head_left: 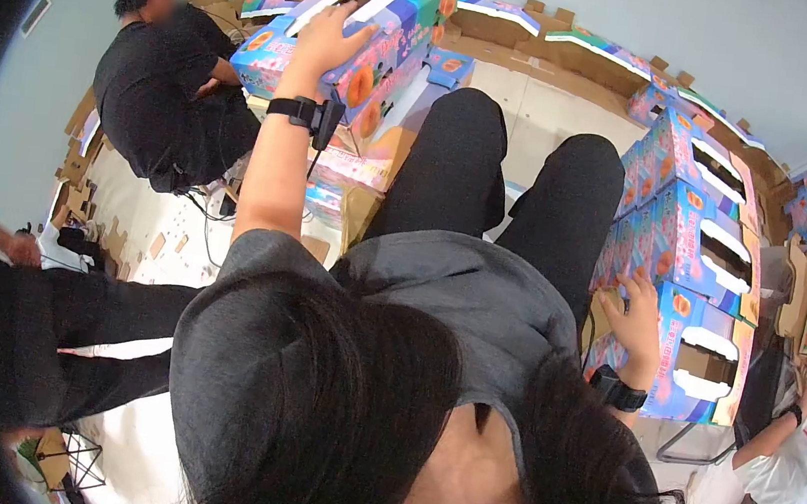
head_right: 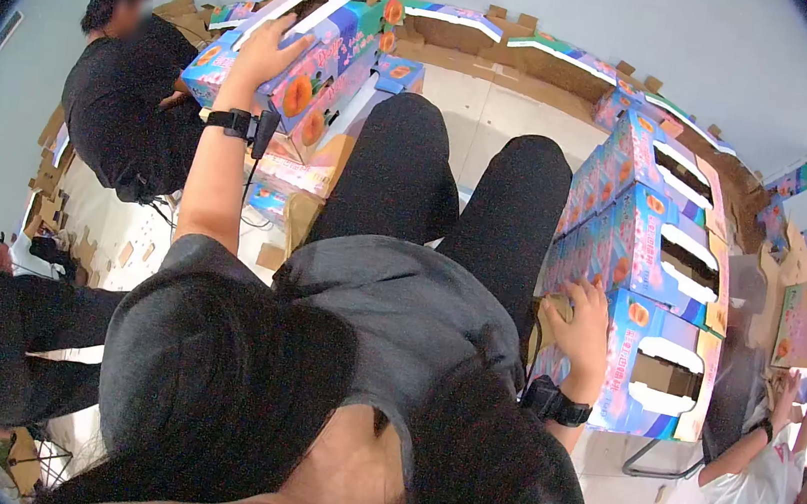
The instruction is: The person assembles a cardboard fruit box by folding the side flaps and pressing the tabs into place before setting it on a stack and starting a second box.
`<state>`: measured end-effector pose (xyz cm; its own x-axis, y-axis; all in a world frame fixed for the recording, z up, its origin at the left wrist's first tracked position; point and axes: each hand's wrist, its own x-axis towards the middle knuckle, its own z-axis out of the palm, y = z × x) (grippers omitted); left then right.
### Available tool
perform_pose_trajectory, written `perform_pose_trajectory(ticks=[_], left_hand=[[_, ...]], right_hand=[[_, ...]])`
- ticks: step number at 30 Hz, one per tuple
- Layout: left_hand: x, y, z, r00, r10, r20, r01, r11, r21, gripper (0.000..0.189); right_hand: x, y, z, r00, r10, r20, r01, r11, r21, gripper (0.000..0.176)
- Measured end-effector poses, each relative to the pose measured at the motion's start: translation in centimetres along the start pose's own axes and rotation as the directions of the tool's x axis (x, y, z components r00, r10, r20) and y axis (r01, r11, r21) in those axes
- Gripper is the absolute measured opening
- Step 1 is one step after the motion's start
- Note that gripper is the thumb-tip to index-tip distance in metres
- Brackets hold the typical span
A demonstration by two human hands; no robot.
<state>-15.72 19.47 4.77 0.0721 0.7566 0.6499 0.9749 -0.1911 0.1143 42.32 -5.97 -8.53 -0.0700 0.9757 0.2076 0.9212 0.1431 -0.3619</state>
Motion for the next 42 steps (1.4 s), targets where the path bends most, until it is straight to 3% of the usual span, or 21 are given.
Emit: perform_pose_trajectory(ticks=[4,7,10,16,19,24,27,32,35,38,42], left_hand=[[1.0,-1.8,0.9,0.962,-0.225,0.155,0.208,0.971,0.117,0.084],[1.3,-2.4,0.8,0.874,-0.357,0.331,0.324,0.934,0.153,0.088],[1.4,-1.9,-0.1,0.831,-0.397,0.39,0.384,0.916,0.113,0.085],[1.1,-3.0,1.0,0.873,-0.409,0.264,0.408,0.911,0.063,0.074],[-0.3,-1.6,-0.7,0.903,-0.419,0.091,0.421,0.907,0.001,0.066],[-2.6,2.3,-5.3,0.939,-0.206,-0.274,0.187,0.978,-0.094,0.035],[-3.1,5.4,-8.0,0.889,0.021,-0.457,-0.014,1.0,0.02,0.029],[-4.4,12.6,-11.3,0.876,0.042,-0.481,-0.066,0.997,-0.033,0.029],[-4.6,15.4,-11.9,0.899,0.045,-0.436,-0.129,0.978,-0.165,0.029],[-4.8,17.4,-11.7,0.935,0.086,-0.344,-0.19,0.94,-0.283,0.032],[-5.7,19.9,-11.2,0.941,0.207,-0.268,-0.293,0.895,-0.338,0.036]], right_hand=[[0.2,0.1,0.0,1.0,0.001,0.013,-0.001,1.0,0.016,0.046],[0.5,-0.2,0.0,1.0,-0.001,0.03,0.0,1.0,0.03,0.045],[0.4,0.0,0.8,0.999,-0.014,0.031,0.012,0.998,0.055,0.043],[0.6,-0.9,0.4,1.0,-0.019,0.004,0.018,0.996,0.084,0.04],[0.3,-0.5,0.7,0.999,-0.026,-0.027,0.028,0.996,0.082,0.037],[0.9,-1.0,0.1,1.0,-0.008,0.025,0.005,0.992,0.124,0.032],[1.6,-3.1,-0.5,0.994,-0.024,-0.109,0.03,0.998,0.053,0.028],[3.4,-8.1,-4.1,0.946,-0.138,-0.295,0.177,0.978,0.11,0.027],[4.7,-10.3,-6.2,0.891,-0.22,-0.398,0.288,0.95,0.118,0.027],[5.8,-12.1,-8.4,0.771,-0.322,-0.549,0.424,0.904,0.065,0.024],[5.8,-14.6,-10.9,0.527,-0.378,-0.761,0.503,0.86,-0.079,0.02]])
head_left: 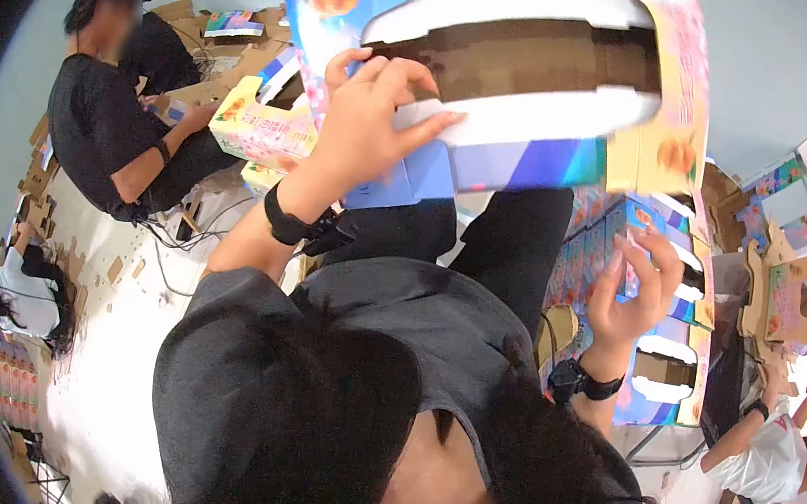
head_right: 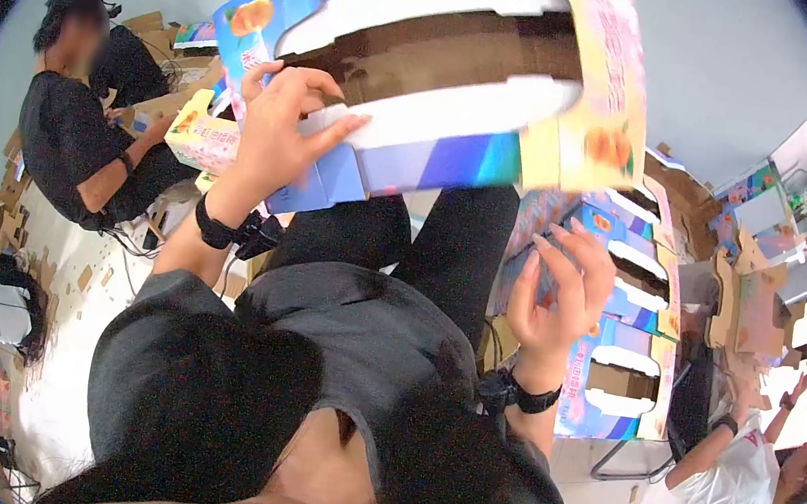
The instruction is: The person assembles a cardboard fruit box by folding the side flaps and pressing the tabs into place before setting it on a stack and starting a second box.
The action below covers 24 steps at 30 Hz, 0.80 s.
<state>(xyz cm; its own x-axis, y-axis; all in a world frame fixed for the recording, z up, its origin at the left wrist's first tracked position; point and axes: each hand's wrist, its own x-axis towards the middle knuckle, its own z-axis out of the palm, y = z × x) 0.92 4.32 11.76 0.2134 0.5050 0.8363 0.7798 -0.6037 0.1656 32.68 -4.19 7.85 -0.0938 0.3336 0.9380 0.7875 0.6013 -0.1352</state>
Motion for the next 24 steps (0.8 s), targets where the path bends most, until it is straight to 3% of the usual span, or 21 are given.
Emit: perform_pose_trajectory(ticks=[4,7,10,13,17,18,21,22,24], left_hand=[[-0.5,0.4,2.3,0.989,0.107,0.097,-0.098,0.99,-0.101,0.039],[-0.6,-0.1,3.8,0.974,0.143,0.174,-0.117,0.982,-0.149,0.037],[-0.9,-0.7,4.8,0.964,0.129,0.231,-0.098,0.985,-0.144,0.035],[-1.6,-2.2,5.8,0.946,0.226,0.234,-0.211,0.973,-0.09,0.032],[-2.1,-2.3,5.9,0.937,0.267,0.223,-0.245,0.962,-0.121,0.031],[-2.1,-2.3,6.0,0.937,0.269,0.224,-0.25,0.962,-0.109,0.03],[-2.4,-1.9,6.3,0.94,0.279,0.195,-0.262,0.959,-0.109,0.026],[-2.5,-1.7,6.2,0.941,0.279,0.193,-0.262,0.959,-0.107,0.025],[-2.6,-1.4,6.0,0.943,0.28,0.181,-0.264,0.959,-0.104,0.023]], right_hand=[[0.6,-0.1,1.1,0.979,-0.143,-0.145,0.137,0.989,-0.048,0.029],[1.1,1.1,3.5,0.984,-0.179,0.01,0.179,0.976,-0.125,0.034],[1.0,1.4,5.8,0.982,-0.003,0.191,0.039,0.982,-0.186,0.043],[-0.6,1.9,6.9,0.928,0.026,0.371,0.088,0.954,-0.288,0.054],[-0.7,2.0,6.7,0.927,0.043,0.373,0.055,0.967,-0.249,0.058],[-0.7,1.7,6.8,0.948,-0.016,0.317,0.09,0.972,-0.219,0.049],[-0.6,2.1,7.3,0.928,0.07,0.365,0.006,0.979,-0.204,0.036],[-0.7,2.4,8.0,0.958,0.02,0.286,0.027,0.987,-0.16,0.028],[-1.3,2.8,8.8,0.958,0.027,0.286,0.035,0.977,-0.209,0.028]])
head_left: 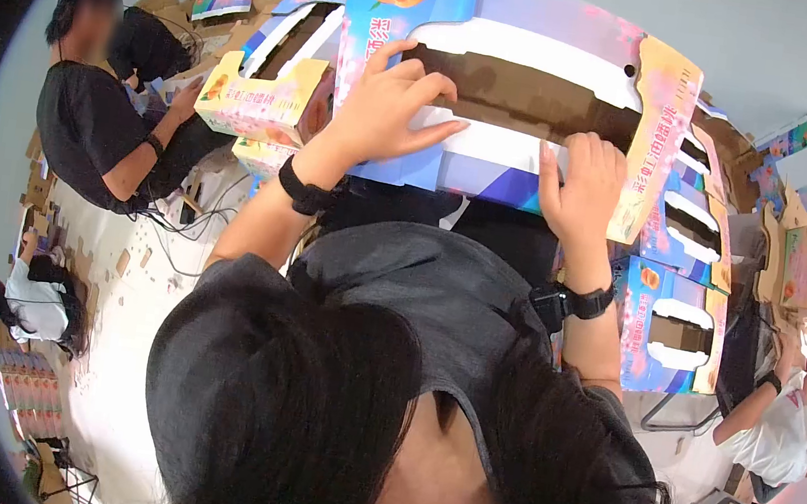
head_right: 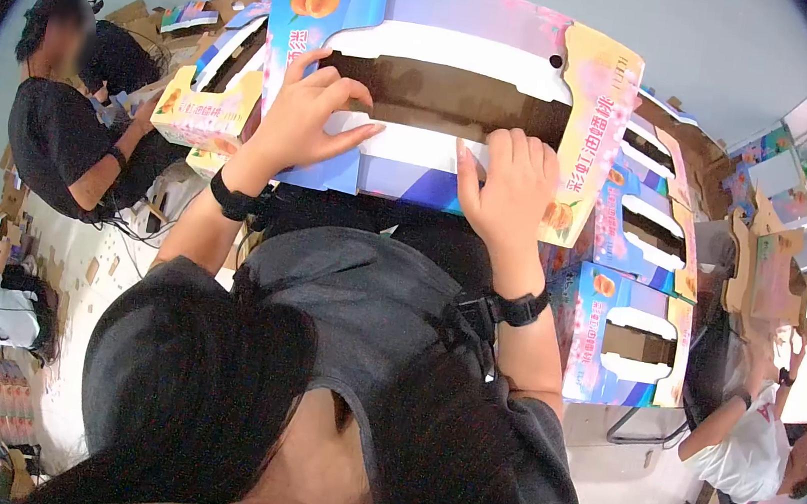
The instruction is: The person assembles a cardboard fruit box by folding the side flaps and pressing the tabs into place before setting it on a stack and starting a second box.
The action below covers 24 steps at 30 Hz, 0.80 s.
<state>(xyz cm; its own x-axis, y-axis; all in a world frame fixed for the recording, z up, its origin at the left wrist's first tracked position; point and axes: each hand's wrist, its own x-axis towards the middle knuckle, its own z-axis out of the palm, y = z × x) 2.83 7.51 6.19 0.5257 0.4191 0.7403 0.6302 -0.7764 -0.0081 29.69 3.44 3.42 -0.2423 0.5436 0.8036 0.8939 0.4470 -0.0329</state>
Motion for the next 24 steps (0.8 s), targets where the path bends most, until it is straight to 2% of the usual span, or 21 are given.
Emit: perform_pose_trajectory(ticks=[12,16,17,19,21,23,24], left_hand=[[-1.8,1.1,0.0,0.998,0.029,-0.047,-0.026,0.997,0.079,0.016],[-3.3,2.8,-0.5,0.991,0.066,-0.116,-0.056,0.995,0.086,0.019],[-3.5,3.4,-0.6,0.974,0.107,-0.201,-0.088,0.991,0.1,0.015],[-5.5,3.6,-1.0,0.926,0.161,-0.342,-0.109,0.98,0.165,0.029],[-5.9,3.4,-1.3,0.796,0.246,-0.553,-0.05,0.937,0.345,0.049],[-6.3,4.0,-2.1,0.721,0.215,-0.659,0.081,0.918,0.388,0.07],[-6.2,4.3,-3.1,0.72,0.134,-0.681,0.159,0.923,0.351,0.079]], right_hand=[[-1.7,-0.7,-0.1,0.997,-0.027,-0.07,0.028,1.0,0.006,0.028],[-3.3,-1.0,-0.3,0.995,-0.046,-0.092,0.044,0.999,-0.021,0.029],[-3.9,-0.8,-0.3,0.993,-0.057,-0.104,0.055,0.998,-0.023,0.03],[-5.1,-0.5,0.1,0.989,-0.079,-0.123,0.076,0.997,-0.024,0.032],[-6.2,0.1,0.7,0.982,-0.104,-0.157,0.095,0.993,-0.07,0.035],[-7.2,0.2,0.7,0.974,-0.142,-0.177,0.126,0.987,-0.098,0.035],[-7.9,0.3,1.0,0.976,-0.133,-0.174,0.115,0.987,-0.11,0.036]])
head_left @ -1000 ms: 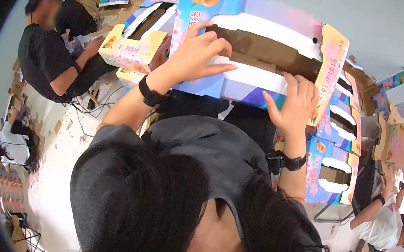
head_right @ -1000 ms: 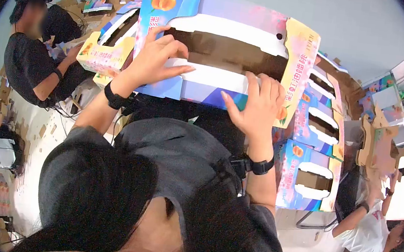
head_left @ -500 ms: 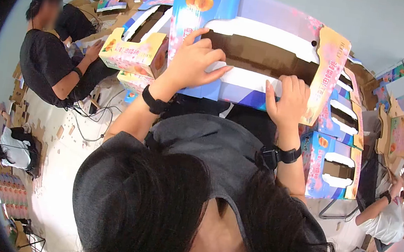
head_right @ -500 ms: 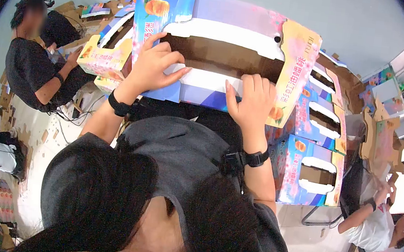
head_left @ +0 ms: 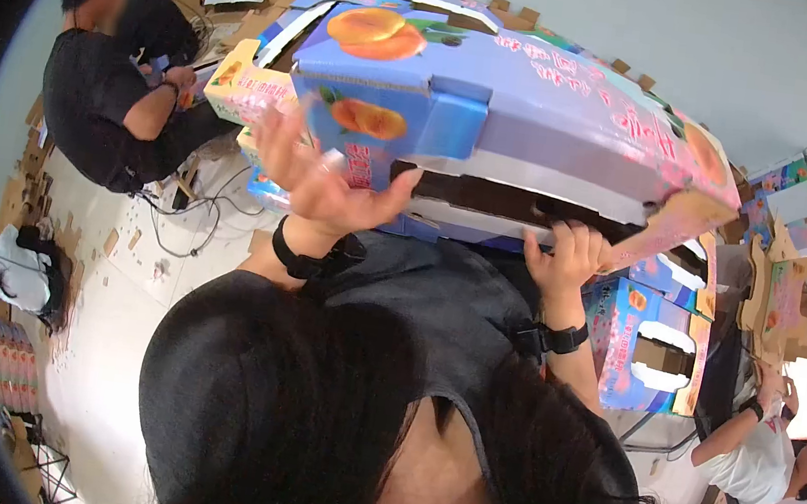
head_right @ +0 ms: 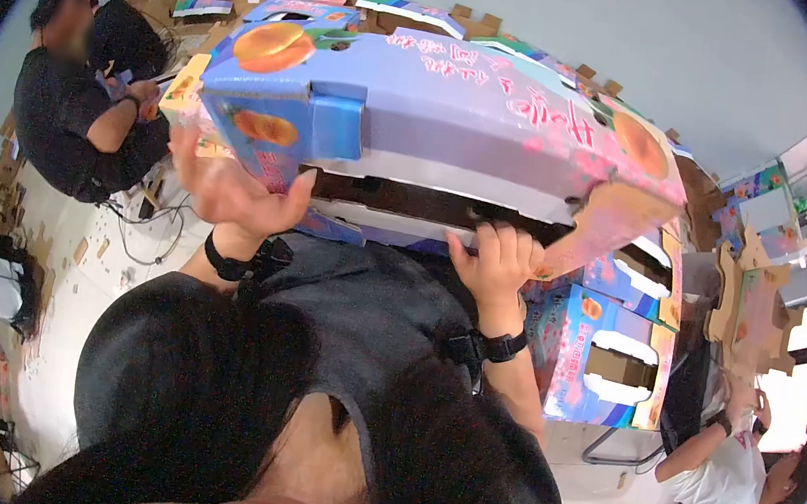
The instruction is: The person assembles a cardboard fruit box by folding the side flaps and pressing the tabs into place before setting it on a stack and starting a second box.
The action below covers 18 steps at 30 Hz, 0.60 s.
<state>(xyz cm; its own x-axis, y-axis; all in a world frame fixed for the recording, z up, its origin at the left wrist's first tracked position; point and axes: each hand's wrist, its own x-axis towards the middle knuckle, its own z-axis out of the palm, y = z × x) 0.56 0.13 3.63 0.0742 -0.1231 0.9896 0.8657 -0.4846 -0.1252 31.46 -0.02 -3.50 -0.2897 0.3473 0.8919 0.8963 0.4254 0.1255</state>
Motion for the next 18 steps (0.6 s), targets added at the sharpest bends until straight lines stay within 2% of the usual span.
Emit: perform_pose_trajectory(ticks=[1,4,7,8,10,12,14,16,18], left_hand=[[0.6,-0.1,-0.5,0.997,-0.08,0.01,0.079,0.996,0.029,0.089],[1.3,-2.1,-0.8,0.993,-0.093,-0.077,0.08,0.986,-0.149,0.099],[0.3,-2.9,-1.5,0.963,-0.266,0.05,0.267,0.907,-0.324,0.107],[0.1,-3.0,-2.1,0.923,-0.329,0.201,0.383,0.842,-0.38,0.118],[0.3,-2.3,-2.6,0.813,-0.463,0.354,0.582,0.627,-0.517,0.122],[-0.8,-2.7,-3.2,0.66,-0.501,0.561,0.751,0.402,-0.525,0.12],[-3.4,-4.5,-4.7,0.469,-0.443,0.764,0.883,0.209,-0.421,0.111],[-3.6,-5.1,-5.8,0.268,-0.345,0.899,0.959,0.011,-0.282,0.099],[-3.7,-5.2,-6.1,0.202,-0.261,0.944,0.962,-0.126,-0.241,0.088]], right_hand=[[-0.3,-0.1,-0.1,1.0,-0.004,0.007,0.004,1.0,-0.023,0.038],[-2.0,0.1,0.5,1.0,-0.011,-0.021,0.01,0.998,-0.058,0.04],[-2.8,0.4,0.4,1.0,-0.03,0.008,0.031,0.999,-0.044,0.039],[-2.8,0.3,0.2,0.999,-0.029,0.016,0.029,0.999,-0.036,0.039],[-2.9,0.2,-0.1,0.999,-0.023,0.034,0.024,0.999,-0.023,0.038],[-3.4,0.1,0.0,0.999,0.005,0.035,-0.004,1.0,-0.018,0.038],[-3.7,0.2,0.2,1.0,0.012,0.02,-0.012,1.0,-0.014,0.039],[-3.8,0.2,0.3,1.0,0.003,-0.007,-0.003,1.0,-0.01,0.039],[-3.6,0.1,0.1,1.0,-0.004,0.007,0.004,1.0,-0.015,0.041]])
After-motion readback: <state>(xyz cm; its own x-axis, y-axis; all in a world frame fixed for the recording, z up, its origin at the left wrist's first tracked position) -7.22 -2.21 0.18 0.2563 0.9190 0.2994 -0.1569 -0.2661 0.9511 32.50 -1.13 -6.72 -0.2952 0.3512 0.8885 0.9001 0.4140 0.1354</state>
